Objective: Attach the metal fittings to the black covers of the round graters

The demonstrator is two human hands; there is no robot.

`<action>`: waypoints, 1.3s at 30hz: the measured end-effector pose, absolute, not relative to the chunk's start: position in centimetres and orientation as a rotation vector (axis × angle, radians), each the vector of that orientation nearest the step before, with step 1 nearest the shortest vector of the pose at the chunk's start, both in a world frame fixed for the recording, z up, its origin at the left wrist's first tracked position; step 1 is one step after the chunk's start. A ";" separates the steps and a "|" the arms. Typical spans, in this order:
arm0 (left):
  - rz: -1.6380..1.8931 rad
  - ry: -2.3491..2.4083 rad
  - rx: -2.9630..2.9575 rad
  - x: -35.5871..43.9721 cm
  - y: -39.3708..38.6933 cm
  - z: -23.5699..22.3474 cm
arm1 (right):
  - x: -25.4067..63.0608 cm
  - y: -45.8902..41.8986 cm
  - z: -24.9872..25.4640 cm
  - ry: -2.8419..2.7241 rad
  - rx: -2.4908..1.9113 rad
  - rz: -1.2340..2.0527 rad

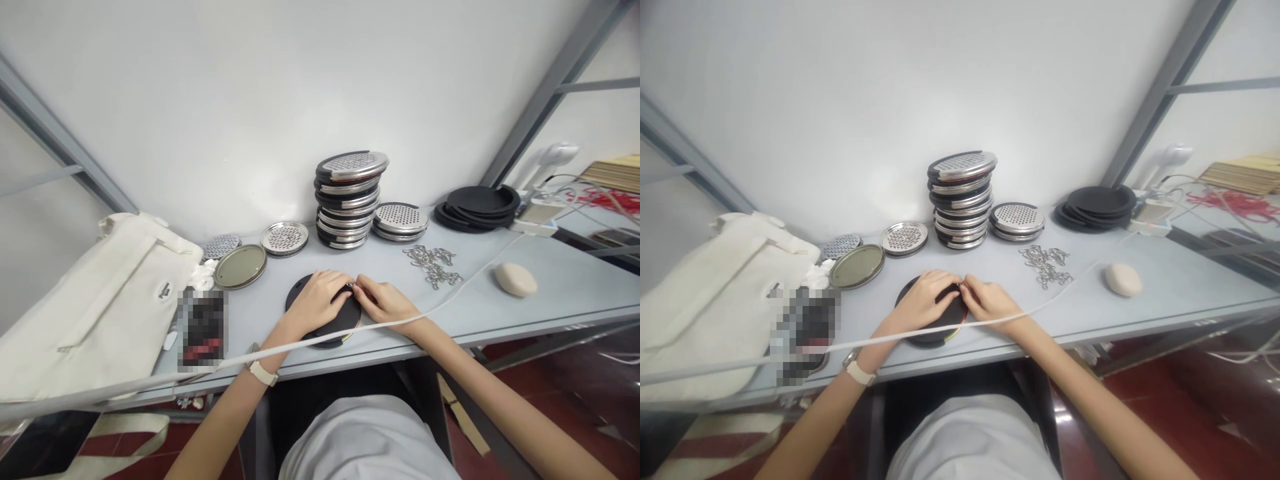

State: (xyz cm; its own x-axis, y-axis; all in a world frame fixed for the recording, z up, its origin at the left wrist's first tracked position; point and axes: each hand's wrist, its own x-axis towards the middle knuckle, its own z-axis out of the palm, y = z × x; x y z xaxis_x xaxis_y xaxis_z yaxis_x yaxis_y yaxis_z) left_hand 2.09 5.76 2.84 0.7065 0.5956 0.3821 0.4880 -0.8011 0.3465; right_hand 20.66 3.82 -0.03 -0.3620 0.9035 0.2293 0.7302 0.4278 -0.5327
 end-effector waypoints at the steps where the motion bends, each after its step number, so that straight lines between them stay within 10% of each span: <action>1: 0.717 0.867 2.695 2.1 5.8 2.8 | 20.7 3.8 0.0 -2.197 -1.378 0.470; 39: 0.743 0.872 2.731 2.1 5.8 2.9 | 20.7 3.8 0.0 -2.128 -1.310 0.453</action>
State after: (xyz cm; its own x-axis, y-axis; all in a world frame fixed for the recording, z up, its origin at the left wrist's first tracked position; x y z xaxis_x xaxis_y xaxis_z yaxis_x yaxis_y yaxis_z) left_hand 2.09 5.77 2.87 0.7030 0.5837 0.4062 0.4941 -0.8117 0.3114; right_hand 20.70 3.78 0.04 -0.3390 0.8893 0.3069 0.6871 0.4568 -0.5649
